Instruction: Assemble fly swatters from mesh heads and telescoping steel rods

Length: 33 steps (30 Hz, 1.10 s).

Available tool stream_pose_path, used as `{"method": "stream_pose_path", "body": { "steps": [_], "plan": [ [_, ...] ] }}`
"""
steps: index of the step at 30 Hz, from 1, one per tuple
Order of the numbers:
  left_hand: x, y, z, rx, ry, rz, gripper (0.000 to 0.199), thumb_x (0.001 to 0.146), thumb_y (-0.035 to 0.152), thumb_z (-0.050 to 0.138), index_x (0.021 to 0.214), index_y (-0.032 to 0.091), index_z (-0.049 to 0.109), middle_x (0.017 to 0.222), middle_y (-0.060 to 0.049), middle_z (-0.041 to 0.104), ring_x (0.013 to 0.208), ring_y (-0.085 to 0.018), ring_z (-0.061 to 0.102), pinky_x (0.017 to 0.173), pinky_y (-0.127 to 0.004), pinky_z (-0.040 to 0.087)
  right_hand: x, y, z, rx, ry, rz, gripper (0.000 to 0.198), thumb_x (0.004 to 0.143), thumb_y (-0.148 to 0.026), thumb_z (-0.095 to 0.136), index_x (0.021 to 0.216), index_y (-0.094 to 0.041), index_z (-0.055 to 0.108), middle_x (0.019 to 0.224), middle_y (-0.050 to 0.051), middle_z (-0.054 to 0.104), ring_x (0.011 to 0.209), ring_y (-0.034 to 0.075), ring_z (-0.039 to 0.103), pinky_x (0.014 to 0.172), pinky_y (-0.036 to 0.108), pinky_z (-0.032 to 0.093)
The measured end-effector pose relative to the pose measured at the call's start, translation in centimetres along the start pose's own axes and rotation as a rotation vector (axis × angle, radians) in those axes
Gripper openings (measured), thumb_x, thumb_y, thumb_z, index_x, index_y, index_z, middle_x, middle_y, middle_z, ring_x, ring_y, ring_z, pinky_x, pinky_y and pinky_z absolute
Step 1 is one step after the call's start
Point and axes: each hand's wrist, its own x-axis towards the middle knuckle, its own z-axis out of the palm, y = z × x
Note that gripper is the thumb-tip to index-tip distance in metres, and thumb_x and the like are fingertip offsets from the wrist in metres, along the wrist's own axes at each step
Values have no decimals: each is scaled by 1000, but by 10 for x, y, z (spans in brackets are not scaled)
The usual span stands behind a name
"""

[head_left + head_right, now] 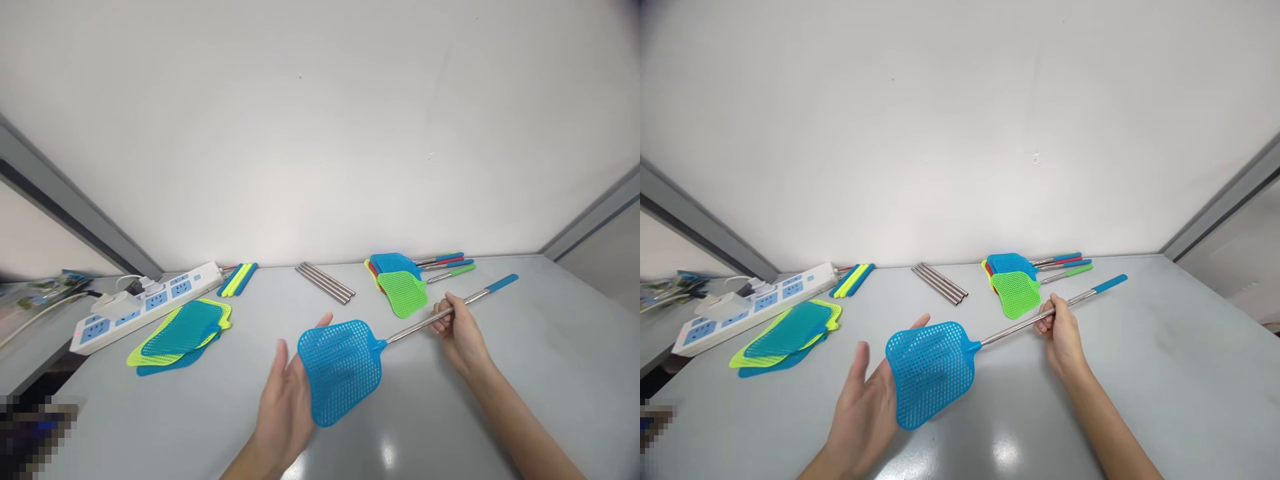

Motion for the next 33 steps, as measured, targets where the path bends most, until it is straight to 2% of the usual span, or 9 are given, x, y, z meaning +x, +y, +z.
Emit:
{"method": "stream_pose_path", "body": {
  "steps": [3, 5, 7, 10, 12, 15, 21, 26, 33],
  "plan": [
    [2, -8, 2, 109, 148, -8, 57, 74, 35, 55, 126, 24, 35, 113, -8, 56, 105, -25, 50, 92, -40, 33, -2, 2, 3, -41, 26, 13, 33, 75, -33, 49, 47, -19, 39, 45, -5, 29, 39, 8, 30, 39, 23, 29],
    [4, -13, 1, 153, 202, -49, 55, 73, 27, 58, 124, 21, 39, 110, -9, 58, 102, -25, 52, 90, -39, 37, -3, 2, 6, -62, 16, 25, 29, 75, -33, 50, 50, -19, 43, 46, -4, 34, 40, 8, 32, 39, 23, 30],
    [6, -14, -1, 163, 203, -86, 54, 72, 27, 59, 122, 18, 41, 107, -11, 60, 99, -25, 54, 87, -39, 40, -2, -1, 6, -8, -11, 18, 22, 74, -30, 51, 55, -18, 47, 52, -2, 41, 45, 9, 37, 41, 23, 33],
    [8, -13, -7, 165, 225, -107, 54, 71, 28, 61, 121, 18, 41, 106, -11, 60, 97, -26, 56, 85, -39, 42, 4, -8, 1, 223, -75, 69, 12, 73, -23, 51, 62, -18, 48, 62, -1, 46, 54, 11, 44, 50, 25, 39],
    [9, -14, -10, 166, 240, -114, 55, 71, 28, 61, 121, 18, 41, 106, -11, 60, 96, -26, 56, 85, -39, 43, 7, -14, -3, 376, -125, 158, 14, 74, -20, 48, 62, -19, 43, 59, -2, 42, 54, 10, 44, 52, 27, 41],
    [11, -18, -14, 164, 237, -132, 56, 71, 28, 61, 121, 17, 40, 107, -12, 60, 97, -26, 56, 85, -40, 43, 7, -19, -8, 507, -191, 230, 25, 77, -18, 44, 56, -19, 33, 50, -6, 30, 44, 8, 35, 44, 23, 36],
    [14, -25, -15, 191, 288, -122, 47, 68, 31, 64, 110, 14, 51, 103, -13, 61, 93, -26, 58, 83, -39, 45, -2, -14, -5, 432, -139, 117, 36, 81, -21, 39, 50, -20, 20, 44, -6, 14, 37, 8, 18, 35, 23, 22],
    [17, -17, -12, 278, 457, -137, 40, 64, 31, 66, 99, 12, 58, 91, -13, 66, 81, -25, 63, 77, -37, 48, -8, -2, 1, 360, -119, 41, 39, 81, -27, 42, 50, -20, 20, 43, -7, 12, 38, 8, 13, 34, 23, 19],
    [20, -6, -18, 321, 418, -192, 40, 65, 30, 66, 100, 12, 57, 93, -13, 66, 81, -25, 63, 75, -35, 50, -13, 7, 7, 408, -91, 19, 38, 79, -28, 46, 51, -20, 21, 45, -8, 10, 39, 9, 11, 36, 23, 19]
  ]
}}
